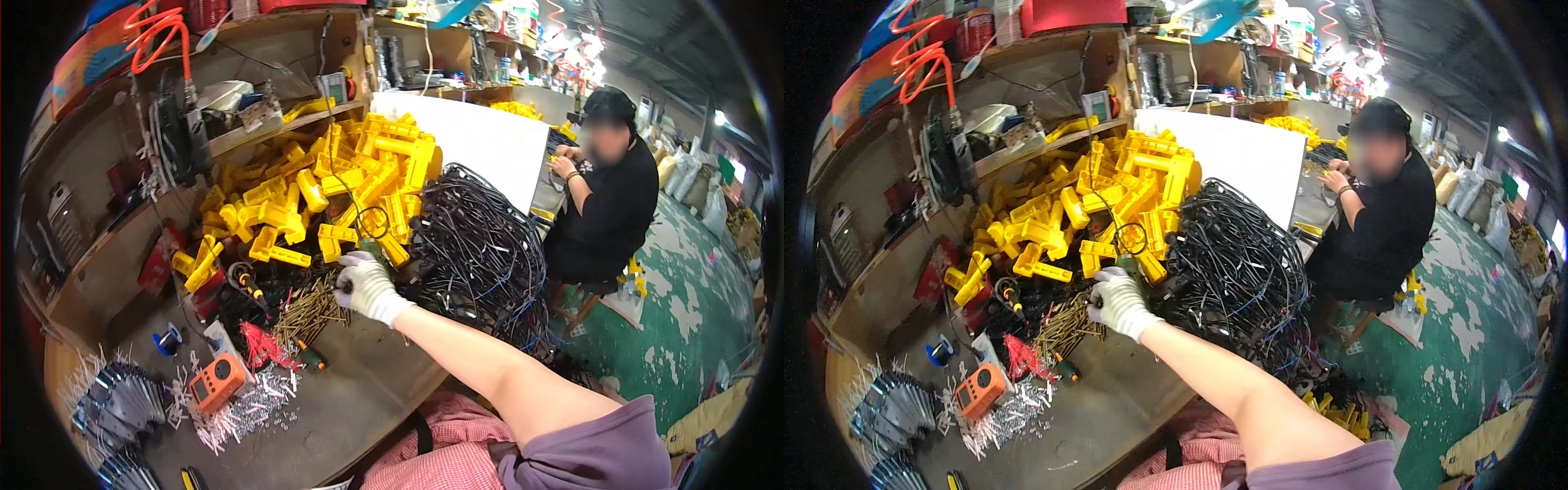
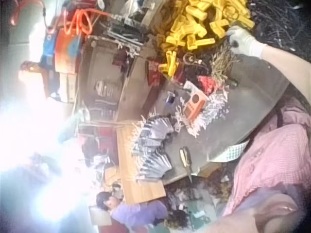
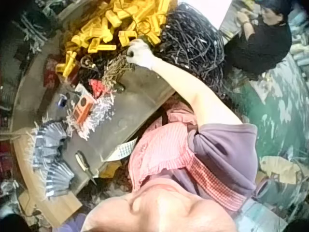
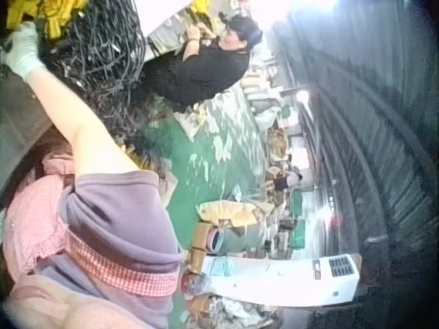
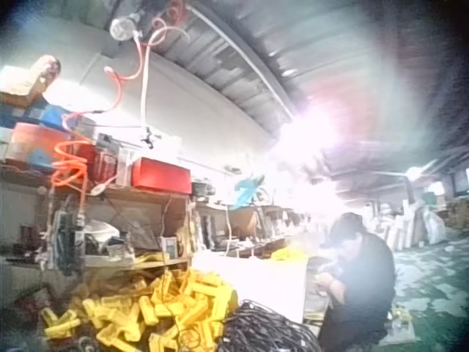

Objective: Soldering, screwing, and assembling wiring components into a yellow plastic device housing.

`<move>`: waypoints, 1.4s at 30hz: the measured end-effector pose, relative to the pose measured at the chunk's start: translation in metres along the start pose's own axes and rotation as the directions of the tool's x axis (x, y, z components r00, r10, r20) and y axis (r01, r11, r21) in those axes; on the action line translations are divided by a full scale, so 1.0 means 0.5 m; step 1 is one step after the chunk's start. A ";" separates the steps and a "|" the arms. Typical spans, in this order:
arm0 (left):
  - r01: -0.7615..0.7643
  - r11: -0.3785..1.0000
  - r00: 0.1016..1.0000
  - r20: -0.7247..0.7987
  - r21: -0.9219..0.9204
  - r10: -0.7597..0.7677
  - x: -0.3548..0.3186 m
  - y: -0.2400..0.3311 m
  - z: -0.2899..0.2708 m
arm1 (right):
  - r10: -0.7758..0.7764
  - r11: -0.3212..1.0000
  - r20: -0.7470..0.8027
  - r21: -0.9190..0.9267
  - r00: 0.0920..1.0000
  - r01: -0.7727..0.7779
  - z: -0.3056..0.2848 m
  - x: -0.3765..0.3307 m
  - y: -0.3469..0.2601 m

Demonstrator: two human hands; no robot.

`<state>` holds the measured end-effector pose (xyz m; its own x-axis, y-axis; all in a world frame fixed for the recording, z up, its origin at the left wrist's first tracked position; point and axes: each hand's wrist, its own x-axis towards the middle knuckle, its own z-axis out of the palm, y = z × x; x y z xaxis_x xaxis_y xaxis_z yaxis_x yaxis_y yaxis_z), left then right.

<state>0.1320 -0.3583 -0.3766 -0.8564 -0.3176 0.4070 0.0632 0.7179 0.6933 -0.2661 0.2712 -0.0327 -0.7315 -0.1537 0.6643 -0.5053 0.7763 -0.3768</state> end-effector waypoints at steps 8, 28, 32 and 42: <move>0.595 0.775 0.783 -0.375 0.215 -0.497 -0.487 0.155 -0.162 | -0.319 0.947 0.266 0.127 0.910 0.295 -0.182 -0.186 -0.135; 0.366 0.925 0.508 -0.855 0.104 -0.105 0.282 0.443 -0.446 | -0.379 0.917 0.355 0.269 0.855 0.295 -0.150 -0.240 -0.139; 0.012 0.999 0.541 -0.841 0.031 0.019 0.302 0.541 -0.338 | -0.359 0.927 0.452 0.273 0.817 0.256 -0.152 -0.199 -0.137; -0.265 0.958 0.773 0.618 0.112 0.141 0.287 0.959 0.096 | -0.362 0.931 0.532 0.245 0.766 0.270 -0.147 -0.180 -0.125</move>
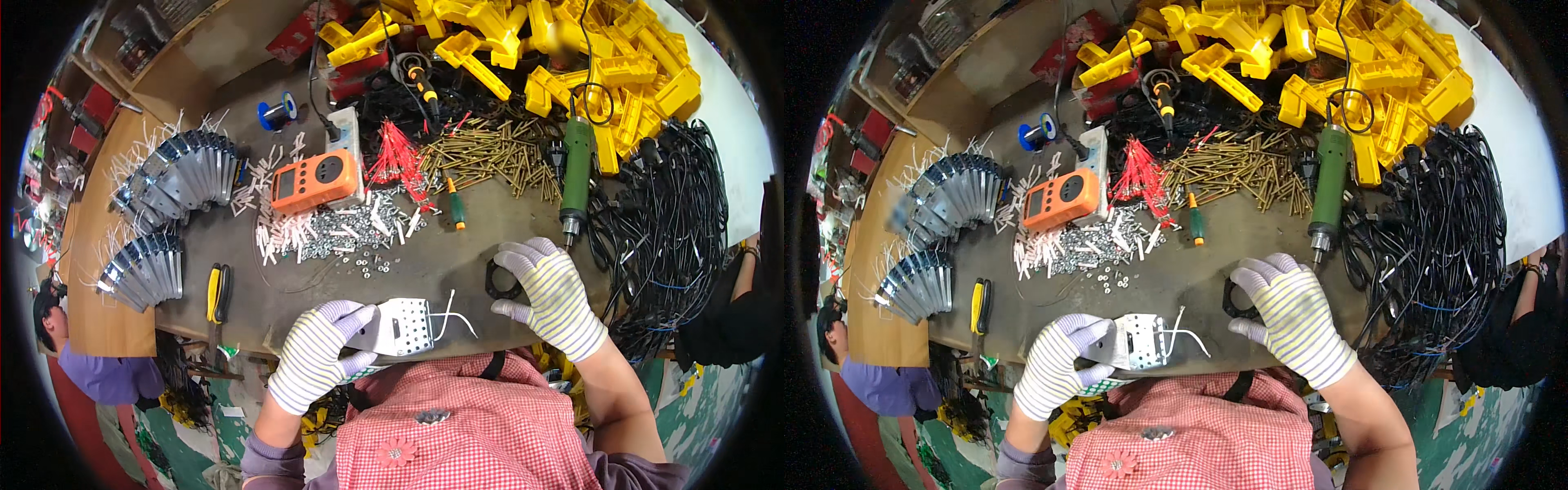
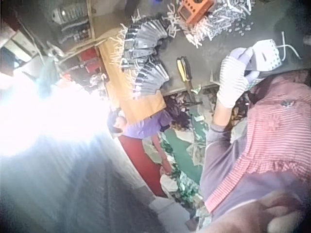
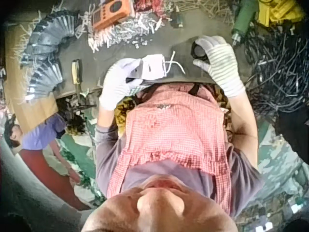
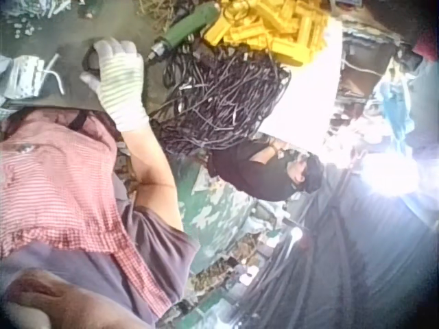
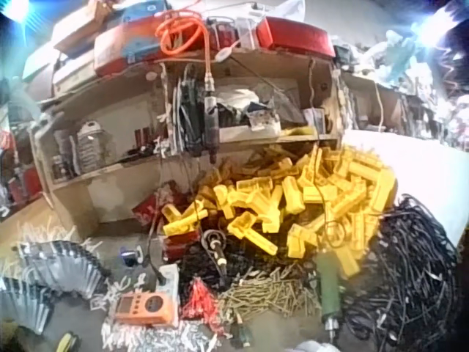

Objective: Soldering, screwing, and assembling wiring components into a yellow plastic device housing.

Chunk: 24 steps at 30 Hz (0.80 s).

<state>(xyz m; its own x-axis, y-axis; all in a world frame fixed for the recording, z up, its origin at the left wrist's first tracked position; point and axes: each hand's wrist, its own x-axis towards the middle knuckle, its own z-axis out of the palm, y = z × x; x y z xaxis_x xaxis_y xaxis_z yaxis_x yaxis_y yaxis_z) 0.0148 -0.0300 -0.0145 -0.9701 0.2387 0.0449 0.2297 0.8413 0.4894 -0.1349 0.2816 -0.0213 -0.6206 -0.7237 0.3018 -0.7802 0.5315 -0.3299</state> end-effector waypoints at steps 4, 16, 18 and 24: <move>-0.076 0.993 0.996 -0.034 0.092 0.079 0.088 0.107 -0.020 | 0.049 0.998 0.071 -0.049 0.996 -0.046 -0.013 0.004 -0.010; -0.204 0.977 0.956 -0.201 0.062 0.213 0.152 0.106 0.099 | 0.165 0.723 -0.028 0.684 0.986 -0.102 0.004 -0.015 -0.072; -0.164 0.982 0.985 -0.042 0.089 0.169 0.144 0.104 0.074 | 0.002 0.831 -0.124 0.552 0.992 0.068 0.007 0.008 -0.079; -0.043 0.978 0.999 -0.035 -0.205 0.036 0.104 0.056 0.024 | 0.167 0.643 0.184 0.724 0.969 -0.248 0.045 0.021 -0.100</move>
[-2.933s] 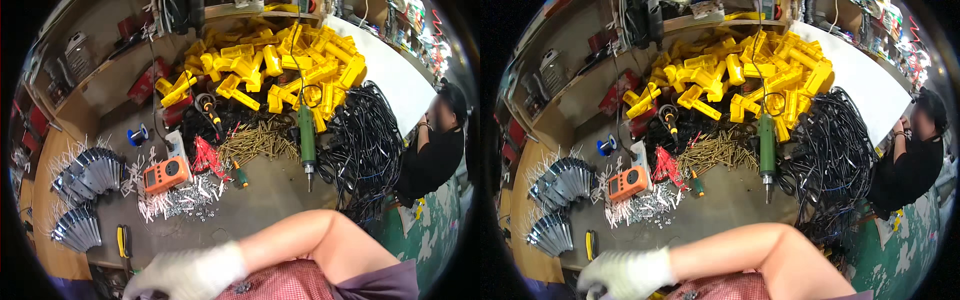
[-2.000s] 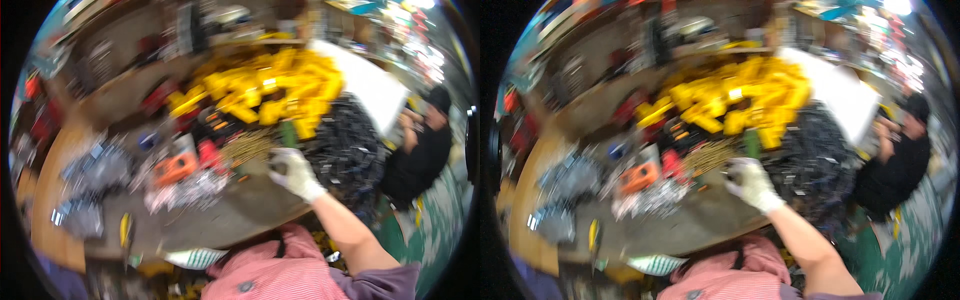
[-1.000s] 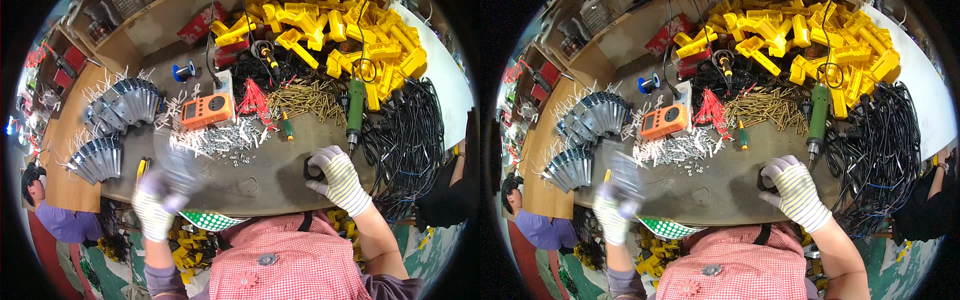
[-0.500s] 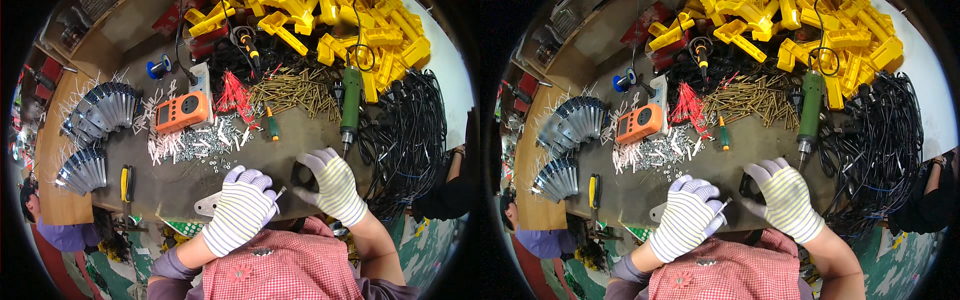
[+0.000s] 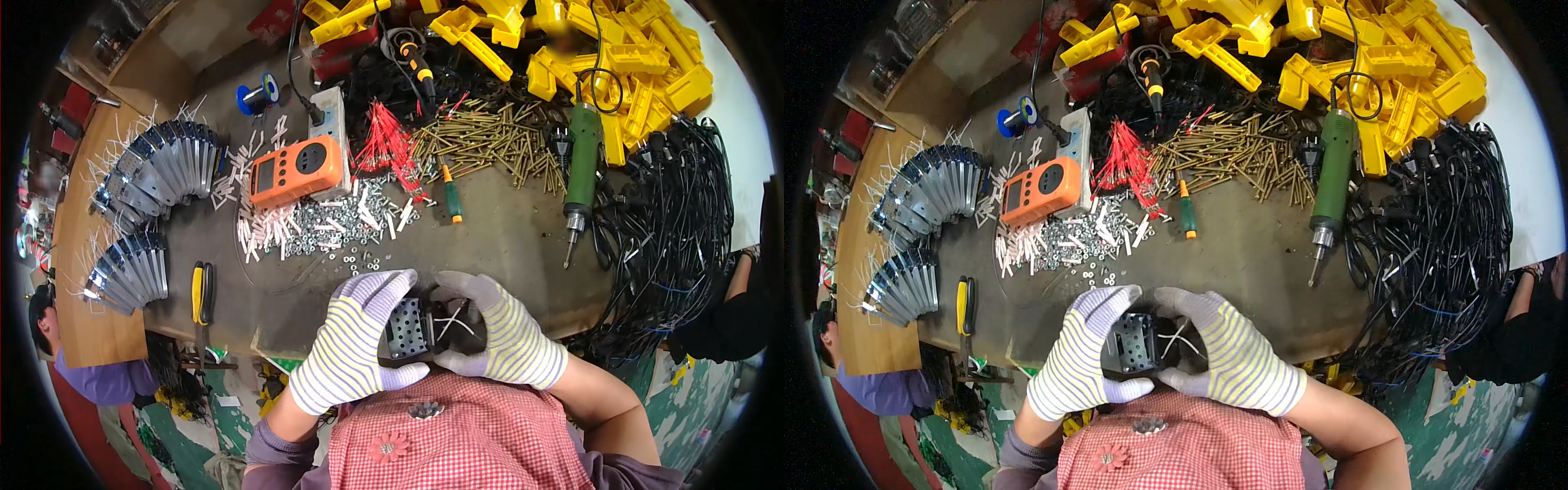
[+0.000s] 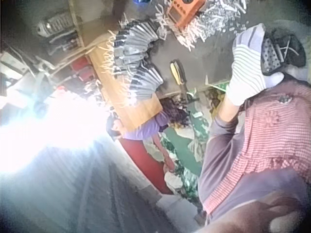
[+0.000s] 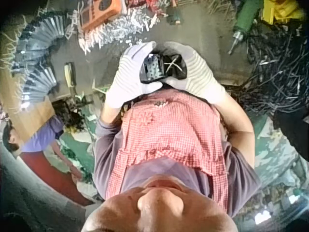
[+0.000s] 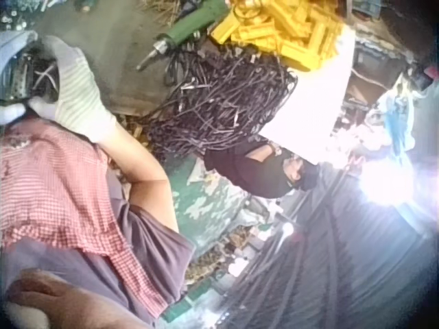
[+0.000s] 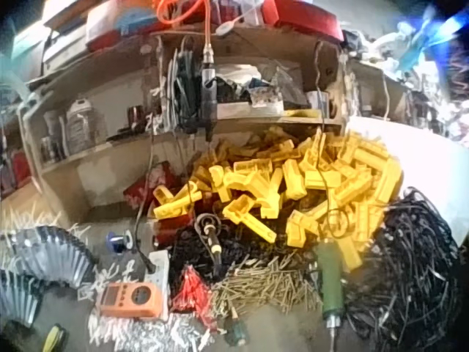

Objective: Soldering, screwing, and assembling wiring components into a yellow plastic device housing.

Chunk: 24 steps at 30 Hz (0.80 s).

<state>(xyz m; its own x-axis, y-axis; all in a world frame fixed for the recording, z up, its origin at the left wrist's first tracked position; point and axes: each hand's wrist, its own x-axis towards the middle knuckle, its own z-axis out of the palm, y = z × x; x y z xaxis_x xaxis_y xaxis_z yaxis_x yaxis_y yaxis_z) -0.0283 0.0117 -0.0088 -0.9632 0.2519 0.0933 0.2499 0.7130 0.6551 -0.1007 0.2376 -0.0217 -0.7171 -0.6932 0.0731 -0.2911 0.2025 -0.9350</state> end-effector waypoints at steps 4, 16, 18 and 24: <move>-0.059 0.998 0.997 -0.042 -0.005 0.058 0.011 0.004 0.020 | 0.102 0.995 0.093 0.009 0.990 -0.103 0.006 0.001 -0.002; -0.005 1.000 0.999 -0.038 0.002 0.005 0.004 -0.003 0.055 | -0.126 0.735 0.231 -0.631 0.965 0.247 0.008 0.005 -0.016; -0.007 1.000 1.000 -0.029 -0.016 0.006 0.007 -0.002 0.057 | -0.148 0.700 0.276 -0.649 0.950 0.298 0.003 0.013 -0.013; -0.013 1.000 0.994 -0.107 0.000 0.013 0.001 -0.006 0.052 | -0.270 0.717 0.137 -0.632 0.953 0.294 -0.151 0.188 -0.010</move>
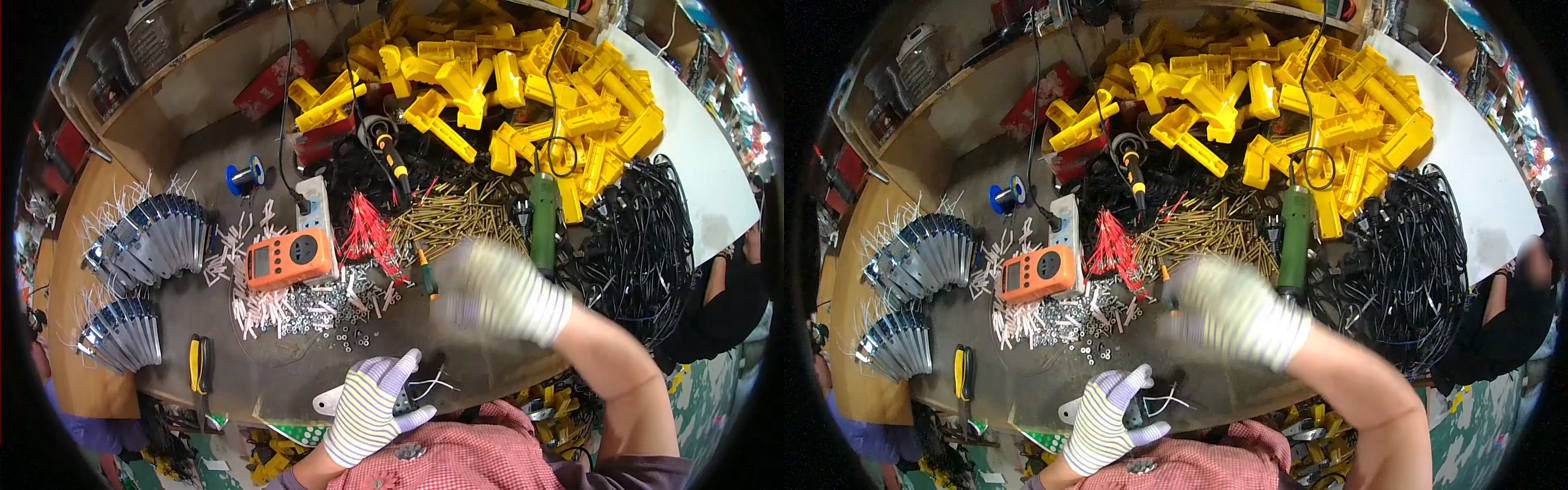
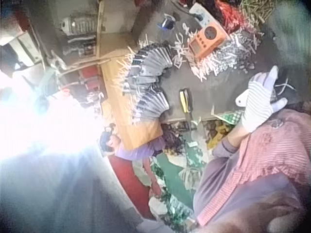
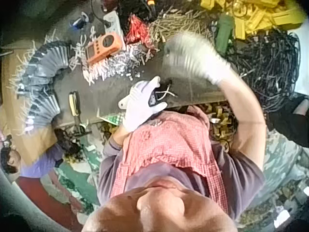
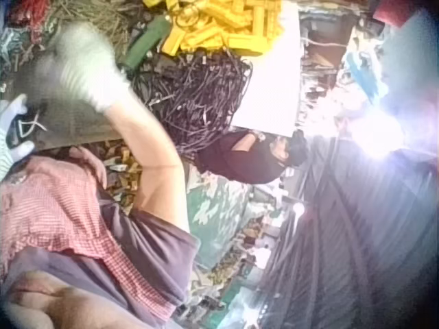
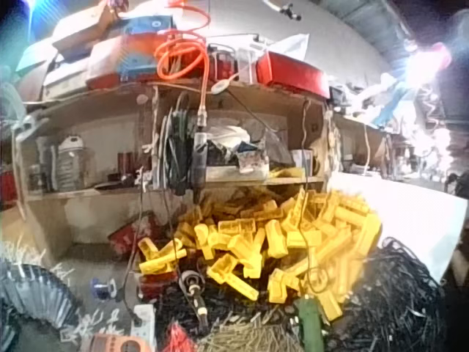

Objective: Soldering, screwing, and assembling wiring components into a yellow plastic device housing.

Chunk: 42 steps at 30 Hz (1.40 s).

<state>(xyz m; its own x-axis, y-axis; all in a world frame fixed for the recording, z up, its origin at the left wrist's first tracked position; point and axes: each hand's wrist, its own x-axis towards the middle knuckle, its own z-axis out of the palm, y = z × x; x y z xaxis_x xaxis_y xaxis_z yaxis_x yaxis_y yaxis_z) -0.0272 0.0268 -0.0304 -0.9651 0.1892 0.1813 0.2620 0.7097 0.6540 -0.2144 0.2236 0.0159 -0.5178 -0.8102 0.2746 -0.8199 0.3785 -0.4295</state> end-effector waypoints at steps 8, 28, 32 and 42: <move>-0.069 0.997 0.998 0.005 0.044 0.069 0.008 0.002 0.001 | 0.299 0.793 -0.584 -0.288 0.754 -0.537 -0.118 0.297 0.283; 0.009 0.493 0.838 -0.262 -0.870 -0.478 0.007 0.010 -0.031 | 0.165 0.904 -0.301 -0.334 0.939 -0.266 -0.007 -0.012 0.071; -0.008 0.457 0.798 -0.281 -0.889 -0.533 -0.026 0.004 -0.021 | 0.408 0.768 -0.093 -0.503 0.908 -0.396 0.068 0.015 0.152; -0.019 0.505 0.858 -0.274 -0.863 -0.435 -0.040 -0.021 -0.023 | 0.226 0.838 0.106 -0.528 0.968 -0.138 0.071 0.068 0.104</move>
<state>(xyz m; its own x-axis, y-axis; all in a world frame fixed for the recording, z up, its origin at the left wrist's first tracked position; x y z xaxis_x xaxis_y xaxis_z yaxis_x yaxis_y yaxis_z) -0.0108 0.0076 -0.0325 -0.9405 -0.3319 0.0723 0.1552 -0.2306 0.9606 -0.2662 0.1998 -0.0277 -0.6607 -0.7466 0.0782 -0.7448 0.6649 0.0559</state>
